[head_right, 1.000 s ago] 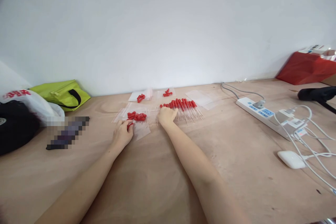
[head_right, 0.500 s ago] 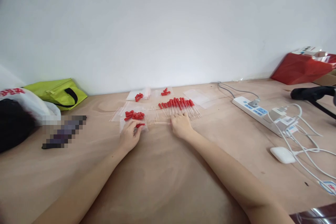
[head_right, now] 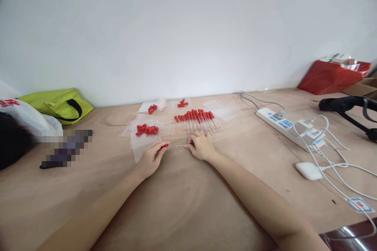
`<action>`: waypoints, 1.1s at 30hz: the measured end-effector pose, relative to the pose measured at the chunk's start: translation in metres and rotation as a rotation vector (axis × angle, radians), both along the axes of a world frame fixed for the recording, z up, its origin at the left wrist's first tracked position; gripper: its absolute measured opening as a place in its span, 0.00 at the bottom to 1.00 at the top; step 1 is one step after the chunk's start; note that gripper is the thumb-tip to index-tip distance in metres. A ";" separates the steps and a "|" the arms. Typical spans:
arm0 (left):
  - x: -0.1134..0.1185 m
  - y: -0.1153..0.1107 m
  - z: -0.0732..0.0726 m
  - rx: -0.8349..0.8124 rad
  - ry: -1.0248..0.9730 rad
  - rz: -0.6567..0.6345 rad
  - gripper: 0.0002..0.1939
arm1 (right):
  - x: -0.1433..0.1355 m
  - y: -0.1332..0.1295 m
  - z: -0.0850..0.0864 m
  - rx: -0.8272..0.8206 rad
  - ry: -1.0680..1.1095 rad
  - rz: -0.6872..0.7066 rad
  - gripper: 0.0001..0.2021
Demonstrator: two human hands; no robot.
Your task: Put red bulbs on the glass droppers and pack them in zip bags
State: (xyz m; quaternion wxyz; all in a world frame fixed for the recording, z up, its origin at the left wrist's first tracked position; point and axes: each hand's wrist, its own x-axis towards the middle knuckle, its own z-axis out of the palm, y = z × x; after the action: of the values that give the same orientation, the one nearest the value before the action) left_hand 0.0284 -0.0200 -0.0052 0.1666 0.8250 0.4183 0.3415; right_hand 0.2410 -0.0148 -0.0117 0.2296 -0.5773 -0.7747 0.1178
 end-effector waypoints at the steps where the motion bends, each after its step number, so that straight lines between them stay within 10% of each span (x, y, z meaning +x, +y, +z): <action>1: 0.000 0.000 0.000 -0.003 -0.002 0.006 0.11 | -0.001 -0.001 -0.001 0.025 0.016 0.006 0.08; 18: -0.001 -0.003 0.005 -0.011 -0.002 -0.181 0.10 | -0.004 -0.001 -0.007 0.008 0.302 0.228 0.08; 33: -0.004 -0.003 0.004 0.025 0.094 -0.212 0.11 | -0.008 -0.017 0.003 0.203 0.035 0.230 0.12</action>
State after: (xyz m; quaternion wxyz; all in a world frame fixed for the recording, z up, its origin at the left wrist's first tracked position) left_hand 0.0243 -0.0234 -0.0012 0.1716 0.8817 0.3319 0.2882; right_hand 0.2327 -0.0319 -0.0083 0.2853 -0.4566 -0.8394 0.0745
